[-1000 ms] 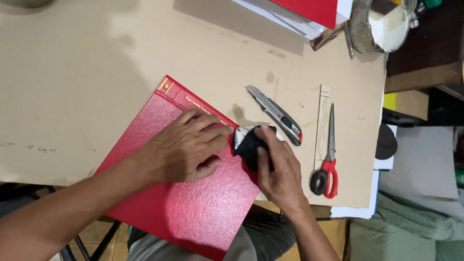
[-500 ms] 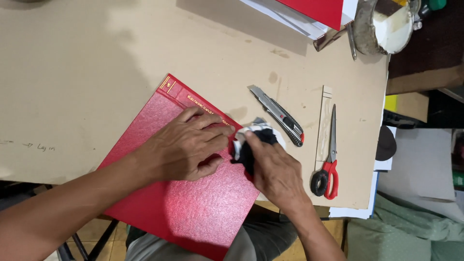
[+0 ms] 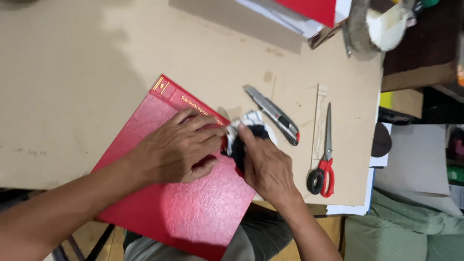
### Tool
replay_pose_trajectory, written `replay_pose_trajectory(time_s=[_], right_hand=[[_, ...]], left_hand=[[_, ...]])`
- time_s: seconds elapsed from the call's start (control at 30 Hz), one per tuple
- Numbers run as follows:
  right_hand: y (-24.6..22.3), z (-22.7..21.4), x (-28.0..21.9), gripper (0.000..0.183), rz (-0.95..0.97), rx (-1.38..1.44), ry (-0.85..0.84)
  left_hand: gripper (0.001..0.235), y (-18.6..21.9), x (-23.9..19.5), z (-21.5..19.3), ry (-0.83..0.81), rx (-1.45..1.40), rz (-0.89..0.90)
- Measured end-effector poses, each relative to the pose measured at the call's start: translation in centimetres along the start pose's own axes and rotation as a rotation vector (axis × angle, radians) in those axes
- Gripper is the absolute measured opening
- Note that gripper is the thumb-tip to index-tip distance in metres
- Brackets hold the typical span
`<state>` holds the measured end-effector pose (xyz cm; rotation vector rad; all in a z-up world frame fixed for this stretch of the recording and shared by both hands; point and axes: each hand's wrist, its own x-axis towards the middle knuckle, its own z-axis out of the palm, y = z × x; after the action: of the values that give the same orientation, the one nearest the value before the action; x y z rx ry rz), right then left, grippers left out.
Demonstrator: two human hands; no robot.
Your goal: Creating a spine template by cutting a cardboard strip and applying it to a book cover using a utility knife and scissors.
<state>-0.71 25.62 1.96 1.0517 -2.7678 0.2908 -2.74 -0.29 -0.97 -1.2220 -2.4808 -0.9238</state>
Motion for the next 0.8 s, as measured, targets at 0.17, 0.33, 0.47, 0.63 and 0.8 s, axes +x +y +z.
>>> replay_pose_trajectory(time_s=[0.17, 0.33, 0.47, 0.63, 0.8], right_hand=[[1.0, -1.3, -2.3, 0.057, 0.278, 0.13, -0.106], [1.0, -2.6, -2.4, 0.059, 0.554, 0.374, 0.006], [-0.3, -1.0, -1.3, 0.058, 0.3, 0.332, 0.18], [-1.1, 0.1, 0.2, 0.053, 0.086, 0.213, 0.212], [-1.2, 1.0, 0.8, 0.056, 0.049, -0.048, 0.012]], left_hand=[[0.026, -0.2, -0.5, 0.4, -0.005, -0.003, 0.009], [0.029, -0.1, -0.4, 0.1, 0.039, -0.066, 0.001], [0.058, -0.5, -0.4, 0.5, 0.057, -0.018, -0.026], [0.081, -0.7, -1.0, 0.8, 0.043, 0.046, -0.102], [0.069, -0.5, -0.6, 0.2, 0.025, 0.044, -0.163]])
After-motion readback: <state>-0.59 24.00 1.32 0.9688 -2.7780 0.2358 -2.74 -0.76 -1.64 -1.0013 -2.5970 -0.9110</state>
